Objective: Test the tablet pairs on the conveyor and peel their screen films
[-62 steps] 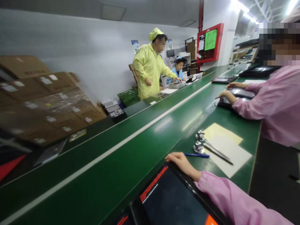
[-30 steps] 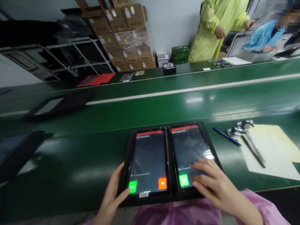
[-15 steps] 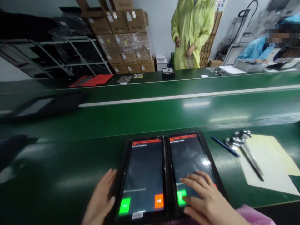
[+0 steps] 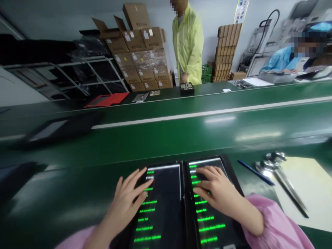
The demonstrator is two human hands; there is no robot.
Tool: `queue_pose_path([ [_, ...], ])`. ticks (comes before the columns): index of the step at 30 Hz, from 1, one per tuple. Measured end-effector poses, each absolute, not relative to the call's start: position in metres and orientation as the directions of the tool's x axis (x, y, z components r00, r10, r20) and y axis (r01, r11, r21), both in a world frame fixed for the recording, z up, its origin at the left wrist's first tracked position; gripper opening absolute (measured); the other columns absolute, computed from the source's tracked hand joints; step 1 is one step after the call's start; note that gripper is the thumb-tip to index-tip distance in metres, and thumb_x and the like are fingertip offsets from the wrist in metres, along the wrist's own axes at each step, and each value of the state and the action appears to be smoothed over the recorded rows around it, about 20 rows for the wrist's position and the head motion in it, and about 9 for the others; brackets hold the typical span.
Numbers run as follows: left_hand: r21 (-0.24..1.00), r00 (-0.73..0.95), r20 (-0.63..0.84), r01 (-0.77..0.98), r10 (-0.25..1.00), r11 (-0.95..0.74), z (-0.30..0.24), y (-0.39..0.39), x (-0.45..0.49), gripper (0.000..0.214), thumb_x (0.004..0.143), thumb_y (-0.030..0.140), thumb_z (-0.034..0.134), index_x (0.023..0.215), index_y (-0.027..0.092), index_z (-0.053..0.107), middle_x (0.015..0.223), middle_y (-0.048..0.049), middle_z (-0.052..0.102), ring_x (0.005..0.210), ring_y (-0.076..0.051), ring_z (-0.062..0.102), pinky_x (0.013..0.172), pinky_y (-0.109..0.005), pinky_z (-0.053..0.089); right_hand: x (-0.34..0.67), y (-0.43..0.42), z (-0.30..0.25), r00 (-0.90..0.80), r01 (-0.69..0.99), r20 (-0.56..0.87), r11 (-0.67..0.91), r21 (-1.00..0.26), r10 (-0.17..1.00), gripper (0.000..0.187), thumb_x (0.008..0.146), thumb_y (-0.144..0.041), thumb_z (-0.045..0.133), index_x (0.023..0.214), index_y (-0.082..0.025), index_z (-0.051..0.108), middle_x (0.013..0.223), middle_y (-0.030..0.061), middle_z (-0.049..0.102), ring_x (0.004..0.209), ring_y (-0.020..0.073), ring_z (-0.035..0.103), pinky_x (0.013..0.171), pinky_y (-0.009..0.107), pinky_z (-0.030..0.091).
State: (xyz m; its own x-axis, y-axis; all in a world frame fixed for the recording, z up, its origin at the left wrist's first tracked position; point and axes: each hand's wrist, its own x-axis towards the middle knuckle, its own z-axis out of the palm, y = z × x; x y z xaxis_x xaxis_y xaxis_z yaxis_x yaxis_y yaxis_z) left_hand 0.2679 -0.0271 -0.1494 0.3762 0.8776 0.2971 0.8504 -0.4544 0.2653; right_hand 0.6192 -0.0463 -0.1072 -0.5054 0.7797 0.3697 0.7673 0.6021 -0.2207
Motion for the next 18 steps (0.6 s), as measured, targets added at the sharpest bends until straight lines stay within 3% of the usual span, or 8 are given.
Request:
queue_pose_path([
  [4,0.297,0.296,0.352,0.864,0.888,-0.406,-0.152,-0.031,0.254,0.043,0.108,0.046,0.037,0.141,0.041,0.065,0.152,-0.0079,0.060,0.139,-0.034,0.057,0.113,-0.071,0.043,0.629,-0.048,-0.108,-0.409,0.748,0.460,0.578,-0.327,0.788,0.034,0.111,-0.031,0.047,0.105,-0.022,0.079,0.094,0.0093,0.072,0.081,0.0210,0.070,0.072,0.034,0.060],
  [8,0.291,0.316,0.335,0.861,0.888,-0.417,-0.150,-0.013,0.265,0.039,0.107,0.046,0.042,0.131,0.040,0.072,0.149,-0.0067,0.063,0.138,-0.033,0.057,0.117,-0.070,0.040,0.621,-0.029,-0.116,-0.402,0.797,0.446,0.546,-0.259,0.799,0.025,0.107,-0.027,0.055,0.114,-0.022,0.079,0.086,0.0077,0.068,0.077,0.0216,0.066,0.068,0.034,0.057],
  [12,0.242,0.371,0.347,0.852,0.861,-0.464,-0.157,-0.006,0.270,0.034,0.104,0.045,0.049,0.121,0.039,0.078,0.144,-0.0079,0.067,0.137,-0.035,0.057,0.120,-0.074,0.030,0.610,-0.024,-0.117,-0.428,0.853,0.367,0.503,-0.139,0.826,0.024,0.107,-0.026,0.057,0.107,-0.021,0.080,0.080,0.0065,0.065,0.073,0.0226,0.064,0.063,0.036,0.054],
  [18,0.238,0.384,0.369,0.841,0.846,-0.486,-0.160,-0.010,0.269,0.034,0.104,0.043,0.048,0.123,0.039,0.077,0.138,-0.0092,0.071,0.132,-0.035,0.062,0.119,-0.077,0.029,0.611,-0.024,-0.118,-0.444,0.850,0.357,0.512,-0.124,0.822,0.023,0.107,-0.023,0.055,0.110,-0.023,0.078,0.075,0.0035,0.062,0.067,0.0199,0.062,0.060,0.032,0.049],
])
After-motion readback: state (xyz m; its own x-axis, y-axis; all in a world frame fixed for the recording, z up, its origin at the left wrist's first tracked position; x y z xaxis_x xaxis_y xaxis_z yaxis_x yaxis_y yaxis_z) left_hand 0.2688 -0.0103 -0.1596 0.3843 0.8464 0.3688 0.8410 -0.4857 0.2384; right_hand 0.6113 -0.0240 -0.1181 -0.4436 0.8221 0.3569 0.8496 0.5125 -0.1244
